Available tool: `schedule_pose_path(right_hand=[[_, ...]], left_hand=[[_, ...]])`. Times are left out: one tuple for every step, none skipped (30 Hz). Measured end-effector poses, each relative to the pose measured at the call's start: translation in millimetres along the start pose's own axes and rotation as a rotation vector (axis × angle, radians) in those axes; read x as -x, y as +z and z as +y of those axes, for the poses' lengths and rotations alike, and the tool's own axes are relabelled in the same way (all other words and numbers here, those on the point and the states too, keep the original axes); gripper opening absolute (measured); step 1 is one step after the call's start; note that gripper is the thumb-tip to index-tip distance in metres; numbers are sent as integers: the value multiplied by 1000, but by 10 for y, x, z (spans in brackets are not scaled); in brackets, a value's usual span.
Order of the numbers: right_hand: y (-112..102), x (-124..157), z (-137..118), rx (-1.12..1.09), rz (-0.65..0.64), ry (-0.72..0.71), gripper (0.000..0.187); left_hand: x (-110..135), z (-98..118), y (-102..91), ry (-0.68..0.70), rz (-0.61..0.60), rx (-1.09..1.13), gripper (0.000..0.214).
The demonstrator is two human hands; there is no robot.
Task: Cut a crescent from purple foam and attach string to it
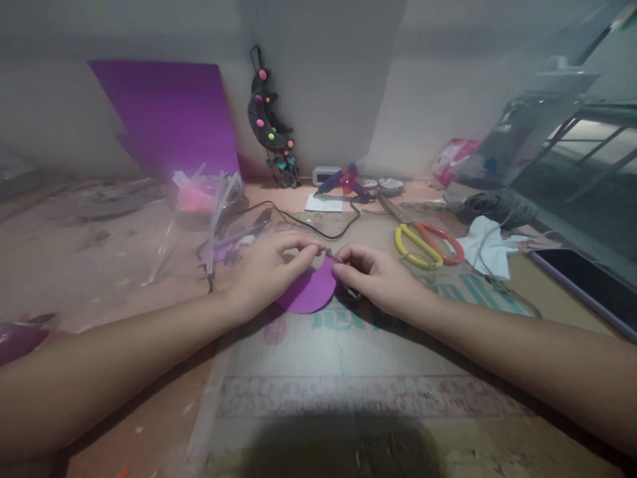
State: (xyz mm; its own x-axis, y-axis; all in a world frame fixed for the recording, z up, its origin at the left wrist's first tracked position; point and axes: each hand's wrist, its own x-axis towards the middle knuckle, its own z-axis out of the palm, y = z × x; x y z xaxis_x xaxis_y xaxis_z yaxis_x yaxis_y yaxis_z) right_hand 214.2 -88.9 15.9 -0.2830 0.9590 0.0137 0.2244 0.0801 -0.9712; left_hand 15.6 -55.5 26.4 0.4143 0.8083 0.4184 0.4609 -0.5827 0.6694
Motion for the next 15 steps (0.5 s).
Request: schedule_pose_path(right_hand=[[0,-2,-1,-3,-2,2,18],[0,-4,-2,-5,-5,4,19],[-1,-5,-1,-8,-8,3,19],[-3,-7,0,-11,-11,0,19],[-4,-8,3,-11,-13,-4,19],[-6,-9,6,-9,-12,-8,19],[-7,-9,8,-6,-9,-12,19],[-8,-9,9,-1,-6,-14,19],[-8,-8,9,4,-5,-12,18],[-8,-7,7,5,-5,-9,18],[-7,-5,4,3,-7,-6,18],[-6,-3,0,-2,-9,-1,18],[-5,-1,-4,-4,-12,2,18],[-4,1,-8,-2,-12,3,17],[-4,2,-11,5,-9,1,17]], left_hand=[[0,-6,4,-4,0,4,19],[0,-11,7,-12,0,10,17],[1,-15,9,-20,2,17,16],[1,-17,10,-26,3,23,15],[2,-18,10,-30,5,29,15],[3,-18,9,-33,6,33,14],[3,-16,7,-35,9,34,14],[4,-15,6,-38,9,33,14],[5,-16,6,-44,8,30,15],[6,-18,8,-51,6,28,16],[8,-23,10,-60,6,29,18],[11,-30,14,-69,5,38,19],[15,-40,19,-77,8,59,21],[20,-52,22,-85,15,93,22],[24,-63,24,-89,21,127,24]])
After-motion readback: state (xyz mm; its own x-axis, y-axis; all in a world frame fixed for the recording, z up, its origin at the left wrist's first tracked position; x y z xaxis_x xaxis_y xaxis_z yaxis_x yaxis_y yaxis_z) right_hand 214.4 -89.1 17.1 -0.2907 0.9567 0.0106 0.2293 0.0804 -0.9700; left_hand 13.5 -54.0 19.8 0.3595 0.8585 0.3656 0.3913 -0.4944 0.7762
